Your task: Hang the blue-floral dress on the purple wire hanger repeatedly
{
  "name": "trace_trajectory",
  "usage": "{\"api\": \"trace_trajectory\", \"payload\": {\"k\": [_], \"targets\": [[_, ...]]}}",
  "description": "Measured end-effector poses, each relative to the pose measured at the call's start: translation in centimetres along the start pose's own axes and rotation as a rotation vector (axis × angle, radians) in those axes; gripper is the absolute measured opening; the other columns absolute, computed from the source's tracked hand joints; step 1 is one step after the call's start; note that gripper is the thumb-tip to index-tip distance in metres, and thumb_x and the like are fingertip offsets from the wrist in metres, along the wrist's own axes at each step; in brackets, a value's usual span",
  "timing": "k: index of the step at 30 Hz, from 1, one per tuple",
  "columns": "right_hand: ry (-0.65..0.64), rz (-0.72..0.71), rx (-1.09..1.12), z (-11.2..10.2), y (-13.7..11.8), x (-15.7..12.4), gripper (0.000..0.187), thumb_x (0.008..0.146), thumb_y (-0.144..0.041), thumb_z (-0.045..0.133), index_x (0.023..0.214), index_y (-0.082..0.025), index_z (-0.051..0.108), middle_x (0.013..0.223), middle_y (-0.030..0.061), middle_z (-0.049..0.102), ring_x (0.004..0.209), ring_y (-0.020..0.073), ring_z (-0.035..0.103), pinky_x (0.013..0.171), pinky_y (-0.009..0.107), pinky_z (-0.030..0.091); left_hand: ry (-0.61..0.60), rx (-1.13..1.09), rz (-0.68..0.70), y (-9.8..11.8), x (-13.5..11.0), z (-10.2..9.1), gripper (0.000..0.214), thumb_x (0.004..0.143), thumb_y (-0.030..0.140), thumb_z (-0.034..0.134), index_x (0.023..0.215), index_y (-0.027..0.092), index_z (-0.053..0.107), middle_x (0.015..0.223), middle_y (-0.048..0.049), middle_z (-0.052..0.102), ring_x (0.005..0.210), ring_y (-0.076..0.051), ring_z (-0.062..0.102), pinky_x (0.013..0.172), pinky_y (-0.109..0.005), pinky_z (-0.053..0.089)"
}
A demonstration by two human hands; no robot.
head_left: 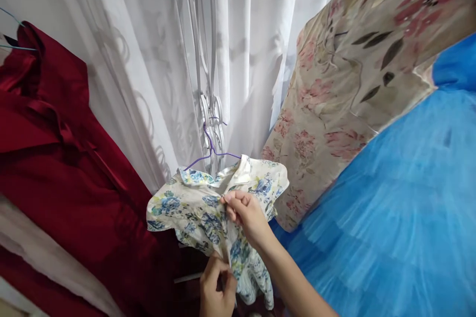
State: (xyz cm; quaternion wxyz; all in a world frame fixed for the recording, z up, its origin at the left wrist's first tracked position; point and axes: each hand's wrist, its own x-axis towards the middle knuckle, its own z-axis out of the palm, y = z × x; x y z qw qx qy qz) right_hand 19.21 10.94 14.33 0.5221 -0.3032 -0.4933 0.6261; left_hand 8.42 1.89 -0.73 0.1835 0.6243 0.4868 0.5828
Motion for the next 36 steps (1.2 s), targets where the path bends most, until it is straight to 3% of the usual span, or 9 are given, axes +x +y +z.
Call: {"api": "trace_trajectory", "payload": {"k": [4, 8, 11, 15, 16, 19, 24, 32, 36], "targets": [[0.018, -0.125, 0.059, 1.9, -3.3, 2.7, 0.031, 0.082, -0.045, 0.068, 0.077, -0.014, 0.066, 0.046, -0.0047, 0.049, 0.039, 0.0065, 0.029, 0.041, 0.022, 0.018, 0.070, -0.017, 0.054, -0.6, -1.5, 1.2, 0.019, 0.080, 0.015, 0.053, 0.063, 0.020, 0.046, 0.062, 0.0001, 0.043, 0.058, -0.014, 0.046, 0.057, -0.025, 0.038], [0.039, -0.171, 0.009, 1.9, -3.2, 2.5, 0.030, 0.083, -0.045, 0.066, 0.078, -0.016, 0.064, 0.045, -0.0047, 0.051, 0.038, 0.0074, 0.033, 0.040, 0.022, 0.023, -0.095, -0.016, 0.023, -0.1, -0.4, -0.1, 0.017, 0.087, 0.018, 0.053, 0.071, 0.019, 0.059, 0.068, -0.0034, 0.053, 0.065, -0.017, 0.054, 0.063, -0.027, 0.046], [0.040, -0.165, -0.051, 1.6, -2.4, 1.5, 0.030, 0.082, -0.046, 0.066, 0.073, -0.018, 0.058, 0.041, -0.0061, 0.049, 0.037, 0.0076, 0.036, 0.040, 0.021, 0.026, -0.103, -0.016, 0.042, 1.8, 4.0, -2.6, 0.020, 0.093, 0.022, 0.050, 0.095, 0.020, 0.070, 0.085, -0.0081, 0.066, 0.081, -0.020, 0.063, 0.075, -0.031, 0.052], [0.012, -0.211, -0.130, 1.6, -2.7, 0.9, 0.032, 0.085, -0.045, 0.064, 0.070, -0.019, 0.053, 0.042, -0.0069, 0.047, 0.037, 0.0073, 0.036, 0.041, 0.021, 0.026, 0.124, 0.013, 0.190, 6.1, 12.6, -5.2, 0.037, 0.098, 0.025, 0.047, 0.134, 0.022, 0.057, 0.087, -0.0045, 0.066, 0.082, -0.017, 0.064, 0.080, -0.030, 0.051], [-0.009, -0.221, -0.151, 1.5, -2.8, 0.9, 0.032, 0.086, -0.044, 0.064, 0.070, -0.020, 0.051, 0.043, -0.0067, 0.047, 0.038, 0.0073, 0.037, 0.041, 0.021, 0.026, 0.072, 0.045, 0.231, 7.1, 14.4, -5.5, 0.037, 0.098, 0.026, 0.049, 0.134, 0.022, 0.057, 0.091, -0.0054, 0.067, 0.084, -0.017, 0.064, 0.078, -0.029, 0.051], [-0.077, -0.216, -0.198, 1.2, -2.4, 1.4, 0.033, 0.088, -0.044, 0.063, 0.070, -0.020, 0.049, 0.046, -0.0065, 0.048, 0.040, 0.0075, 0.037, 0.043, 0.021, 0.026, -0.024, 0.184, 0.357, 8.9, 18.0, -5.6, 0.021, 0.097, 0.027, 0.052, 0.101, 0.019, 0.071, 0.085, -0.0052, 0.067, 0.079, -0.016, 0.062, 0.073, -0.026, 0.049], [-0.079, -0.275, -0.240, 0.9, 0.4, 2.7, 0.036, 0.088, -0.046, 0.064, 0.070, -0.020, 0.046, 0.052, -0.0081, 0.039, 0.045, 0.0068, 0.031, 0.045, 0.022, 0.021, 0.122, 0.299, 0.468, 8.8, 18.7, -5.6, 0.019, 0.095, 0.022, 0.055, 0.081, 0.016, 0.067, 0.073, -0.0024, 0.065, 0.069, -0.013, 0.061, 0.068, -0.023, 0.046], [0.045, -0.321, -0.190, 1.4, -0.9, 2.5, 0.035, 0.088, -0.048, 0.061, 0.072, -0.021, 0.047, 0.050, -0.0081, 0.038, 0.044, 0.0076, 0.029, 0.044, 0.022, 0.020, -0.053, 0.233, 0.478, 9.7, 19.1, -6.5, 0.018, 0.096, 0.026, 0.054, 0.098, 0.018, 0.070, 0.090, -0.0059, 0.072, 0.083, -0.017, 0.067, 0.078, -0.028, 0.052], [0.098, -0.327, -0.285, 1.3, 0.2, 3.2, 0.030, 0.086, -0.044, 0.062, 0.072, -0.019, 0.050, 0.056, -0.0064, 0.040, 0.046, 0.0077, 0.031, 0.045, 0.022, 0.022, 0.092, 0.271, 0.510, 10.6, 19.2, -7.3, 0.015, 0.094, 0.025, 0.057, 0.092, 0.017, 0.069, 0.084, -0.0041, 0.071, 0.078, -0.015, 0.066, 0.076, -0.026, 0.051]]}}
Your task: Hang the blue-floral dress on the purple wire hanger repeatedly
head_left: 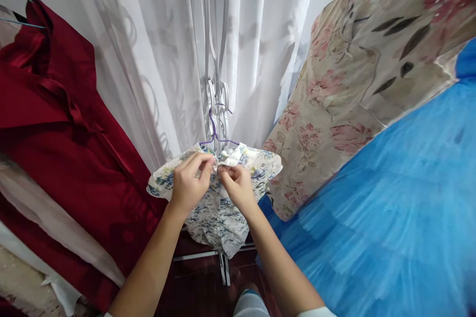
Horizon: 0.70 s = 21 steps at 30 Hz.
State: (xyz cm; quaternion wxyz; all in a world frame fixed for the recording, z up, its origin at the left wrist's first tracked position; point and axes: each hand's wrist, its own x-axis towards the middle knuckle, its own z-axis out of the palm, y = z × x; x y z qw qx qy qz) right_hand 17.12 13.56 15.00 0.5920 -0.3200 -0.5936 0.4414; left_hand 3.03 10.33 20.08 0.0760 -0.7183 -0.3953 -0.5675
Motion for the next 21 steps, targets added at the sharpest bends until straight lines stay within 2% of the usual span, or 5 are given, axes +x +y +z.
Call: {"api": "trace_trajectory", "payload": {"k": [6, 9, 12, 16, 21], "targets": [[-0.107, 0.079, -0.024, -0.3, 2.1, -3.1, 0.030, 0.087, -0.038, 0.061, 0.068, -0.021, 0.045, 0.052, -0.0080, 0.037, 0.046, 0.0076, 0.030, 0.046, 0.022, 0.021, 0.545, -0.260, -0.430, -5.8, -0.5, -4.8, 0.023, 0.086, 0.035, 0.068, 0.093, 0.014, 0.067, 0.078, -0.0008, 0.065, 0.072, -0.012, 0.062, 0.073, -0.024, 0.051], [-0.172, 0.141, -0.007, 0.1, 2.7, -5.9, 0.028, 0.087, -0.034, 0.061, 0.068, -0.020, 0.046, 0.054, -0.0076, 0.037, 0.048, 0.0079, 0.031, 0.047, 0.022, 0.022, 0.778, -0.640, -0.733, -9.9, -3.8, -6.4, 0.023, 0.075, 0.030, 0.075, 0.085, 0.013, 0.062, 0.073, 0.0014, 0.060, 0.068, -0.009, 0.058, 0.073, -0.022, 0.050], [-0.220, 0.215, 0.018, -0.2, 4.1, -8.0, 0.027, 0.088, -0.033, 0.058, 0.068, -0.021, 0.044, 0.053, -0.0079, 0.037, 0.047, 0.0081, 0.029, 0.047, 0.022, 0.022, 0.940, -0.657, -0.916, -11.4, -8.9, -5.9, 0.025, 0.074, 0.030, 0.076, 0.085, 0.014, 0.060, 0.075, 0.0028, 0.058, 0.069, -0.007, 0.056, 0.073, -0.021, 0.048], [-0.167, 0.267, -0.102, -2.9, 5.8, -9.1, 0.026, 0.091, -0.036, 0.054, 0.071, -0.021, 0.047, 0.053, -0.0062, 0.043, 0.048, 0.0104, 0.036, 0.050, 0.024, 0.029, 0.753, -0.632, -1.017, -8.0, -13.8, -2.9, 0.036, 0.072, 0.042, 0.078, 0.088, 0.014, 0.061, 0.082, 0.0002, 0.061, 0.074, -0.010, 0.058, 0.075, -0.023, 0.048], [-0.282, 0.091, -0.301, -5.3, 4.1, -9.9, 0.040, 0.076, -0.038, 0.076, 0.109, -0.021, 0.061, 0.106, 0.0053, 0.063, 0.094, 0.0217, 0.057, 0.086, 0.032, 0.045, 0.297, -0.667, -0.880, 0.6, -12.9, 0.3, 0.028, 0.087, 0.045, 0.065, 0.098, 0.018, 0.065, 0.094, -0.0031, 0.066, 0.088, -0.016, 0.062, 0.079, -0.024, 0.049]]}}
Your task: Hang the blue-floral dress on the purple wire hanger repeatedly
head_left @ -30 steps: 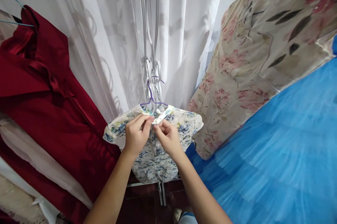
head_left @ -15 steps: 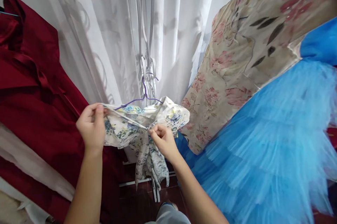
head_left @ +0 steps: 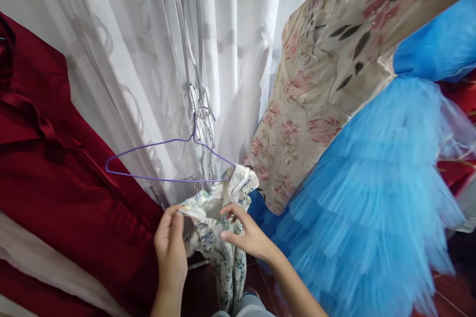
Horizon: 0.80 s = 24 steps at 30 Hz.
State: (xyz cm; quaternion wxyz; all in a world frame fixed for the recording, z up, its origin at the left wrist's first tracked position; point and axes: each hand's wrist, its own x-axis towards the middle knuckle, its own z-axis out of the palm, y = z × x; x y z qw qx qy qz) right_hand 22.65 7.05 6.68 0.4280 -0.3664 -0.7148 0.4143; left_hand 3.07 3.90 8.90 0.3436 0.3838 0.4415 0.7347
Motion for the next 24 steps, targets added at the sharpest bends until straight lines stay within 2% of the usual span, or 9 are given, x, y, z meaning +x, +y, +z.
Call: {"api": "trace_trajectory", "payload": {"k": [3, 6, 9, 12, 14, 16, 20, 22, 24], "targets": [[-0.174, -0.034, 0.152, 0.9, -1.6, -0.7, 0.045, 0.081, -0.041, 0.074, 0.118, -0.020, 0.060, 0.113, 0.0060, 0.063, 0.105, 0.0243, 0.056, 0.096, 0.036, 0.044, -0.325, 0.193, 0.128, 1.2, -1.3, 3.0, 0.021, 0.091, 0.038, 0.061, 0.094, 0.018, 0.067, 0.093, -0.0052, 0.066, 0.091, -0.018, 0.062, 0.083, -0.026, 0.049], [-0.149, 0.066, 0.286, 1.3, -2.4, -1.3, 0.033, 0.094, -0.045, 0.057, 0.110, -0.017, 0.062, 0.101, 0.0048, 0.064, 0.096, 0.0219, 0.056, 0.090, 0.035, 0.047, -0.542, 0.241, 0.163, 0.2, -1.1, 3.8, 0.039, 0.091, 0.037, 0.062, 0.127, 0.024, 0.058, 0.122, -0.0087, 0.062, 0.119, -0.024, 0.055, 0.106, -0.035, 0.040], [-0.182, 0.149, 0.301, -0.8, -2.8, -1.6, 0.032, 0.093, -0.046, 0.058, 0.100, -0.016, 0.064, 0.090, 0.0023, 0.062, 0.083, 0.0176, 0.055, 0.082, 0.031, 0.048, -0.852, 0.249, -0.089, -1.9, -0.9, 2.6, 0.068, 0.090, 0.046, 0.061, 0.149, 0.027, 0.037, 0.146, -0.0099, 0.048, 0.136, -0.027, 0.043, 0.115, -0.041, 0.032], [-0.382, 0.185, 0.231, -5.1, -3.2, -1.7, 0.030, 0.086, -0.042, 0.067, 0.082, -0.012, 0.066, 0.072, -0.0002, 0.058, 0.065, 0.0126, 0.049, 0.061, 0.024, 0.045, -1.120, 0.372, -0.372, -4.0, -1.6, 0.5, 0.061, 0.084, 0.054, 0.065, 0.133, 0.020, 0.059, 0.132, -0.0112, 0.062, 0.123, -0.031, 0.055, 0.107, -0.042, 0.042], [-0.375, 0.182, 0.137, -8.6, -3.4, -1.4, 0.026, 0.080, -0.035, 0.072, 0.072, -0.012, 0.065, 0.061, -0.0024, 0.053, 0.055, 0.0098, 0.043, 0.050, 0.021, 0.036, -1.077, 0.528, -0.377, -4.9, -2.0, -0.7, 0.054, 0.080, 0.054, 0.069, 0.120, 0.019, 0.068, 0.122, -0.0105, 0.067, 0.116, -0.032, 0.058, 0.105, -0.043, 0.044], [-0.242, 0.149, 0.049, -12.3, -3.3, -0.5, 0.020, 0.075, -0.028, 0.074, 0.066, -0.012, 0.065, 0.056, -0.0034, 0.052, 0.051, 0.0089, 0.041, 0.047, 0.020, 0.032, -0.934, 0.645, -0.271, -5.2, -2.0, -1.6, 0.047, 0.079, 0.053, 0.069, 0.113, 0.021, 0.073, 0.120, -0.0096, 0.068, 0.117, -0.032, 0.057, 0.105, -0.041, 0.044], [0.010, 0.068, 0.037, -18.3, -2.8, 4.6, 0.006, 0.063, -0.019, 0.073, 0.065, -0.013, 0.072, 0.058, -0.0015, 0.063, 0.052, 0.0128, 0.053, 0.053, 0.022, 0.042, -0.788, 0.723, -0.008, -3.8, -0.8, -2.0, 0.029, 0.084, 0.047, 0.065, 0.088, 0.020, 0.075, 0.094, -0.0084, 0.071, 0.093, -0.025, 0.063, 0.086, -0.030, 0.050], [0.109, 0.027, 0.104, -19.4, -2.7, 8.6, 0.004, 0.057, -0.016, 0.072, 0.060, -0.015, 0.071, 0.057, -0.0016, 0.065, 0.053, 0.0133, 0.055, 0.054, 0.022, 0.044, -0.762, 0.716, 0.082, -2.3, -0.4, -1.4, 0.026, 0.089, 0.042, 0.061, 0.084, 0.019, 0.072, 0.082, -0.0058, 0.067, 0.080, -0.019, 0.061, 0.077, -0.025, 0.049], [0.145, 0.030, 0.205, -18.8, -3.0, 12.6, 0.003, 0.058, -0.019, 0.069, 0.060, -0.016, 0.069, 0.057, -0.0016, 0.064, 0.055, 0.0139, 0.056, 0.054, 0.022, 0.044, -0.720, 0.696, 0.123, -0.8, -0.2, -0.7, 0.024, 0.091, 0.038, 0.058, 0.082, 0.018, 0.068, 0.076, -0.0029, 0.063, 0.073, -0.015, 0.057, 0.071, -0.022, 0.046]]}}
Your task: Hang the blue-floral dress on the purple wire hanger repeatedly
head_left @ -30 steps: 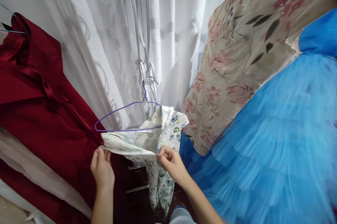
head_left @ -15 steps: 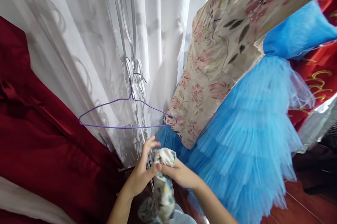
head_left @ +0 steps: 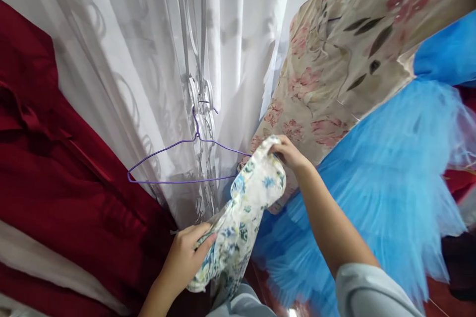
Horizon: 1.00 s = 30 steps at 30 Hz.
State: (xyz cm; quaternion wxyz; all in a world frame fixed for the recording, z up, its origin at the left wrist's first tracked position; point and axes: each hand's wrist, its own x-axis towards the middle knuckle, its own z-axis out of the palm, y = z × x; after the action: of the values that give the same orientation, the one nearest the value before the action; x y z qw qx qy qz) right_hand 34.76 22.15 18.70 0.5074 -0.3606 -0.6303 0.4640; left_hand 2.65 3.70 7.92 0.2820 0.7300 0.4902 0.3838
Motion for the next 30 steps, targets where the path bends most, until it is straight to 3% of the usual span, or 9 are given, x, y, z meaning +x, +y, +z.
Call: {"api": "trace_trajectory", "payload": {"k": [4, 8, 12, 16, 19, 24, 26, 28, 30], "targets": [[-0.234, 0.185, 0.127, 4.7, -1.0, 3.9, 0.011, 0.068, -0.028, 0.071, 0.071, -0.018, 0.068, 0.065, 0.0003, 0.067, 0.059, 0.0154, 0.060, 0.056, 0.023, 0.048, 0.082, -0.108, -0.061, 1.3, 0.1, -2.9, 0.032, 0.089, 0.042, 0.061, 0.071, 0.016, 0.057, 0.061, 0.0023, 0.047, 0.057, -0.010, 0.044, 0.053, -0.019, 0.034], [-0.525, 0.194, 0.203, 6.7, -2.3, 3.5, 0.026, 0.071, -0.026, 0.078, 0.094, -0.020, 0.069, 0.071, -0.0027, 0.066, 0.059, 0.0119, 0.060, 0.053, 0.020, 0.046, 0.124, 0.008, -0.072, -1.7, -0.1, -9.6, 0.026, 0.086, 0.042, 0.063, 0.079, 0.018, 0.061, 0.067, 0.0014, 0.056, 0.060, -0.012, 0.050, 0.055, -0.021, 0.038], [-0.540, 0.176, 0.091, 6.0, -3.0, 3.2, 0.047, 0.072, -0.028, 0.080, 0.118, -0.020, 0.070, 0.085, 0.0009, 0.074, 0.068, 0.0152, 0.067, 0.059, 0.022, 0.051, 0.126, 0.462, 0.046, -6.3, 1.1, -17.9, 0.019, 0.084, 0.040, 0.063, 0.085, 0.022, 0.069, 0.095, -0.0039, 0.069, 0.093, -0.022, 0.060, 0.091, -0.034, 0.044], [-0.524, 0.203, 0.039, 6.0, -2.8, 3.7, 0.040, 0.068, -0.031, 0.083, 0.105, -0.018, 0.077, 0.087, 0.0051, 0.078, 0.072, 0.0214, 0.071, 0.062, 0.027, 0.054, 0.165, 0.638, 0.088, -7.2, 5.0, -22.8, 0.029, 0.092, 0.033, 0.042, 0.105, 0.022, 0.065, 0.107, -0.0073, 0.068, 0.103, -0.025, 0.058, 0.097, -0.040, 0.042], [-0.495, 0.250, 0.045, 6.2, -2.9, 3.7, 0.036, 0.065, -0.033, 0.085, 0.096, -0.017, 0.078, 0.081, 0.0051, 0.077, 0.065, 0.0205, 0.070, 0.057, 0.027, 0.053, 0.286, 0.530, 0.141, -4.6, 8.7, -22.7, 0.033, 0.092, 0.027, 0.035, 0.109, 0.020, 0.062, 0.117, -0.0086, 0.066, 0.111, -0.025, 0.058, 0.099, -0.039, 0.044], [-0.450, 0.167, -0.118, 5.9, -3.3, 1.5, 0.040, 0.076, -0.039, 0.078, 0.108, -0.015, 0.073, 0.083, 0.0046, 0.074, 0.065, 0.0164, 0.064, 0.055, 0.024, 0.048, 0.291, 0.242, 0.178, -0.3, 11.8, -18.6, 0.042, 0.093, 0.031, 0.044, 0.135, 0.025, 0.046, 0.146, -0.0089, 0.048, 0.116, -0.021, 0.059, 0.097, -0.034, 0.047], [-0.389, 0.069, -0.177, 5.4, -2.7, 0.0, 0.041, 0.079, -0.042, 0.075, 0.111, -0.017, 0.071, 0.091, 0.0041, 0.073, 0.073, 0.0162, 0.063, 0.061, 0.024, 0.047, 0.327, 0.301, 0.098, 0.0, 11.6, -17.3, 0.044, 0.093, 0.040, 0.050, 0.134, 0.025, 0.046, 0.134, -0.0087, 0.057, 0.105, -0.021, 0.063, 0.089, -0.032, 0.049], [-0.268, -0.013, -0.243, 4.8, -1.7, -1.6, 0.034, 0.081, -0.048, 0.071, 0.090, -0.016, 0.073, 0.078, 0.0017, 0.069, 0.067, 0.0141, 0.058, 0.058, 0.023, 0.044, 0.348, 0.367, 0.002, -0.1, 11.1, -16.5, 0.040, 0.092, 0.049, 0.052, 0.121, 0.022, 0.056, 0.100, -0.0047, 0.068, 0.085, -0.019, 0.064, 0.076, -0.028, 0.047], [-0.144, -0.076, -0.316, 4.3, -0.9, -2.7, 0.042, 0.083, -0.054, 0.067, 0.066, -0.015, 0.065, 0.059, -0.0013, 0.056, 0.056, 0.0112, 0.047, 0.051, 0.023, 0.036, 0.353, 0.358, -0.038, 0.1, 10.7, -16.0, 0.036, 0.091, 0.052, 0.053, 0.105, 0.020, 0.061, 0.073, 0.0001, 0.064, 0.067, -0.017, 0.059, 0.064, -0.025, 0.042]]}}
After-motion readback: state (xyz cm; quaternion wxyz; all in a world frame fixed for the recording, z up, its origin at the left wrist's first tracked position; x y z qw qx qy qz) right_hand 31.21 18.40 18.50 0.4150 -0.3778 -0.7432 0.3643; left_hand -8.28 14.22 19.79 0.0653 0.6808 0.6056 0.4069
